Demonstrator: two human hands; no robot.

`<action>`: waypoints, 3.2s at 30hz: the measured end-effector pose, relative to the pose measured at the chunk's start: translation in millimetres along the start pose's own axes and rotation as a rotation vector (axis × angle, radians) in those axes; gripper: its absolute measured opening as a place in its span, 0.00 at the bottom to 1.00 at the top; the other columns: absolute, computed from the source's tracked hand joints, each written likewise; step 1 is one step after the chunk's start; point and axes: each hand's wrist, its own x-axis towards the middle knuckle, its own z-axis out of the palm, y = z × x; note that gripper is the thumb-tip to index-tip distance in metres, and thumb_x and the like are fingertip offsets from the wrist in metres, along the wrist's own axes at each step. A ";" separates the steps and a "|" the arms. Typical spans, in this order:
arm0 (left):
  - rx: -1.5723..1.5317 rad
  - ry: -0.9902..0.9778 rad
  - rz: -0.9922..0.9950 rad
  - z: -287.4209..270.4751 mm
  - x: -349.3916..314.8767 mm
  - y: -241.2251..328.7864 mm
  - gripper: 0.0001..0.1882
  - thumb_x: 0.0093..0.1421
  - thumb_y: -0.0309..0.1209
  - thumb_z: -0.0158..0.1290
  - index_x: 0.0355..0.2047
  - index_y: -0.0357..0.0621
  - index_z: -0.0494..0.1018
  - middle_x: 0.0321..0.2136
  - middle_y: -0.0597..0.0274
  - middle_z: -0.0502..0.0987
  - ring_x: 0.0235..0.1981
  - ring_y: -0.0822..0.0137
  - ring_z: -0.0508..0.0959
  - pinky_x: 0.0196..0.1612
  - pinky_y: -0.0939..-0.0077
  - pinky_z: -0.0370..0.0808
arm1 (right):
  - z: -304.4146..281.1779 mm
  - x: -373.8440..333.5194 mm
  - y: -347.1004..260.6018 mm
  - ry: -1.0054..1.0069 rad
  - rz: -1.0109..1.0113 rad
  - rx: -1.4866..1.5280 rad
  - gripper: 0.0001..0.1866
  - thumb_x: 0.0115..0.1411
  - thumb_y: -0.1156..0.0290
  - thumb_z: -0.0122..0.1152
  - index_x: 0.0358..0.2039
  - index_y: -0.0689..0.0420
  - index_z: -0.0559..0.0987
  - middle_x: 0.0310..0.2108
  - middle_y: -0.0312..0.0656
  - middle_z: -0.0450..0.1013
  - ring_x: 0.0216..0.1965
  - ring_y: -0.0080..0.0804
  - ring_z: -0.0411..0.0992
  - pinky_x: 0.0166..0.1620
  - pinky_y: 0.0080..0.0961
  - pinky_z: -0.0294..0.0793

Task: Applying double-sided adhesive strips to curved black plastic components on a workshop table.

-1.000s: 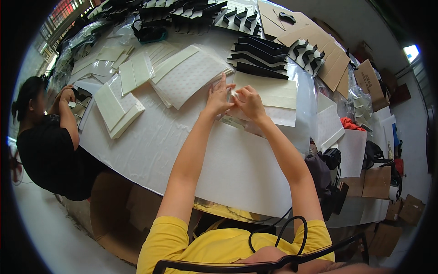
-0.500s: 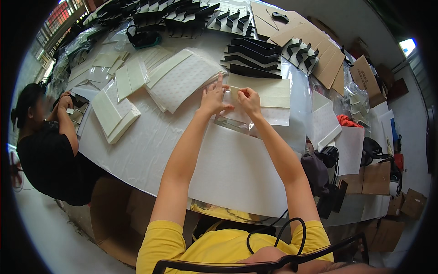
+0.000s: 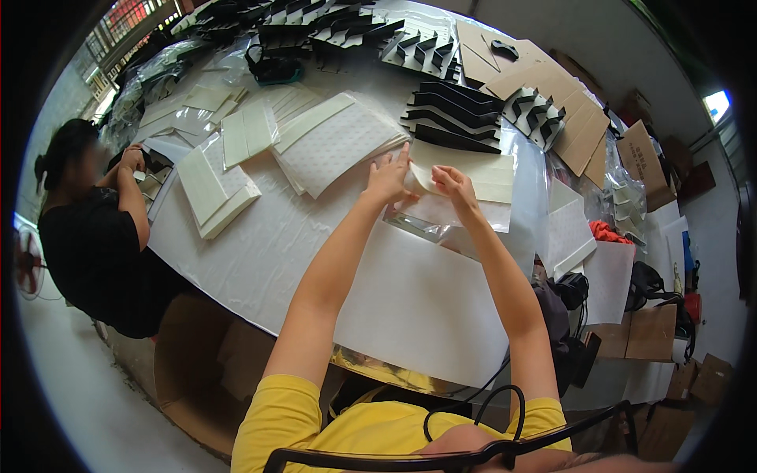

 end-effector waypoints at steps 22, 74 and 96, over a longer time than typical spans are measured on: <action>-0.548 0.744 0.119 -88.4 -16.0 -73.7 0.08 0.58 0.32 0.59 0.31 0.39 0.76 0.24 0.57 0.80 0.21 0.68 0.77 0.27 0.73 0.74 | -0.5 -207.6 -65.6 -0.408 -0.572 -0.899 0.15 0.55 0.71 0.66 0.43 0.57 0.76 0.45 0.46 0.73 0.48 0.45 0.71 0.50 0.36 0.72; -0.328 0.218 0.270 4.2 -240.4 24.7 0.09 0.52 0.21 0.58 0.35 0.38 0.80 0.30 0.54 0.81 0.28 0.58 0.80 0.34 0.74 0.75 | -63.7 -336.4 -8.5 0.129 -0.074 -0.282 0.27 0.68 0.58 0.51 0.59 0.64 0.66 0.57 0.51 0.66 0.56 0.38 0.65 0.56 0.33 0.67; -0.745 0.431 -0.105 34.9 -303.1 4.6 0.17 0.66 0.28 0.47 0.54 0.36 0.67 0.57 0.48 0.69 0.58 0.58 0.69 0.61 0.67 0.64 | -85.0 -356.8 2.4 0.228 -0.077 -0.622 0.24 0.64 0.74 0.50 0.61 0.63 0.63 0.59 0.56 0.64 0.61 0.50 0.62 0.63 0.37 0.60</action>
